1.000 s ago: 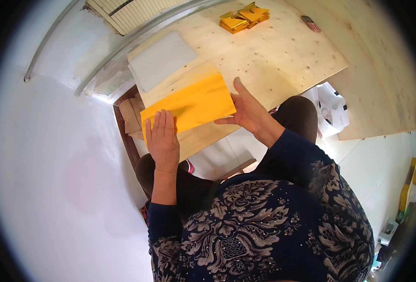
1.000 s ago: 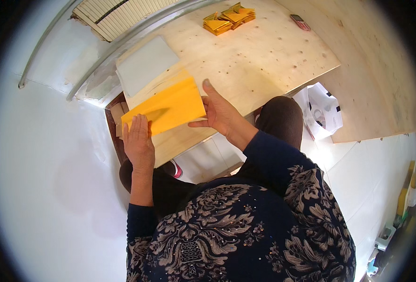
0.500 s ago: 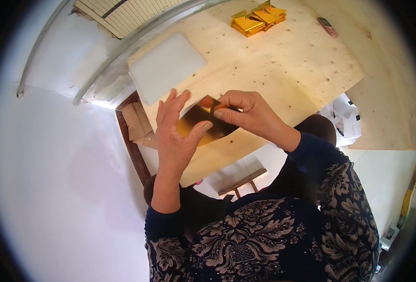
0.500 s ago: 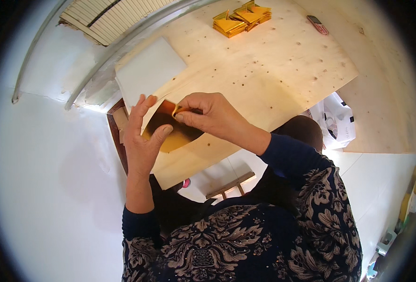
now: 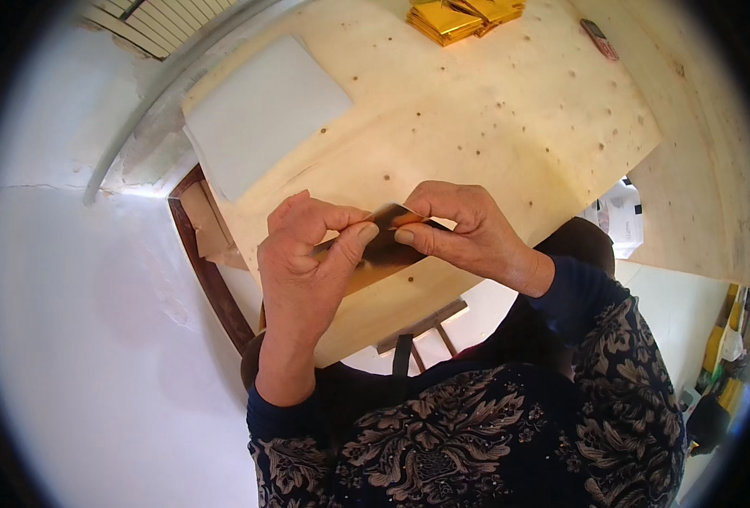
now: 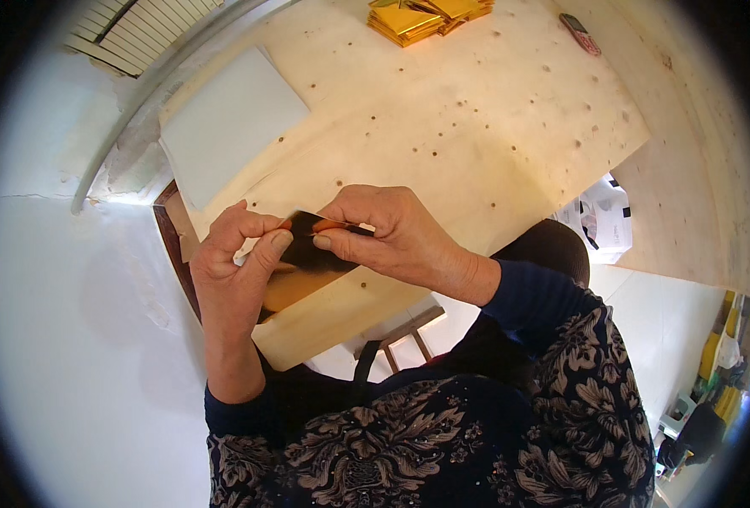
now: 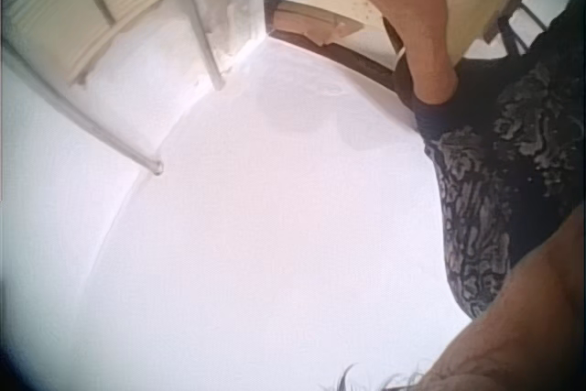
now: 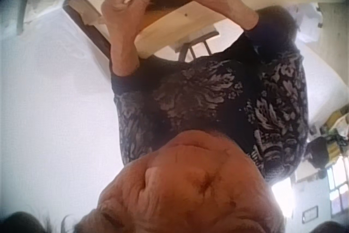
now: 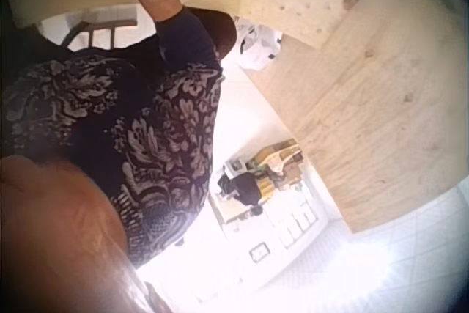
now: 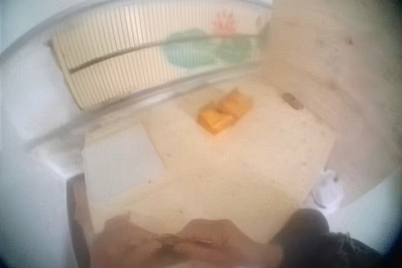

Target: The person folds a gold-colored sheet of paper on a wooden table. They repeatedly fold the sheet in half, press the creases, and then fold it into a triangular shape.

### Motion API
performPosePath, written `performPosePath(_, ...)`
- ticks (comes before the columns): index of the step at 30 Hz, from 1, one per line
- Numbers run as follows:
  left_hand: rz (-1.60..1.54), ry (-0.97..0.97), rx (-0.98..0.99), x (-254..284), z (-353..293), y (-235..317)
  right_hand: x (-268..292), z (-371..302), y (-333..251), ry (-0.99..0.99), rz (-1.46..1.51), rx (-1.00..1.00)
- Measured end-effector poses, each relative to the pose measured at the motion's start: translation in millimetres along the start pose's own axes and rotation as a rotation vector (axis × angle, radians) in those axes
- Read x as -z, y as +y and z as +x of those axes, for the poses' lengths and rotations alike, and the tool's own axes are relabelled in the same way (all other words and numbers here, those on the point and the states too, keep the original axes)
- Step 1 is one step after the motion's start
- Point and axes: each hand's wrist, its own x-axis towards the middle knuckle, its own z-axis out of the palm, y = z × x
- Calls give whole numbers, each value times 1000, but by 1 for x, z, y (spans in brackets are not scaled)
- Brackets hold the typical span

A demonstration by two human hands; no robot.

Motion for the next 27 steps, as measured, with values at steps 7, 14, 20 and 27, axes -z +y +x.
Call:
performPosePath(7, 24, -56, 0, -2, -6, 6, -2, -6, -8, 116, 24, 62)
performPosePath(14, -11, -59, -1, -7, -8, 6, -1, -7, -11, 108, 52, 10)
performPosePath(20, -33, -70, 2, -8, -9, 6, 0, -4, -8, 99, 27, 91)
performPosePath(27, 244, -113, 168, 28, -34, 3, 19, -7, -22, 95, 7, 294)
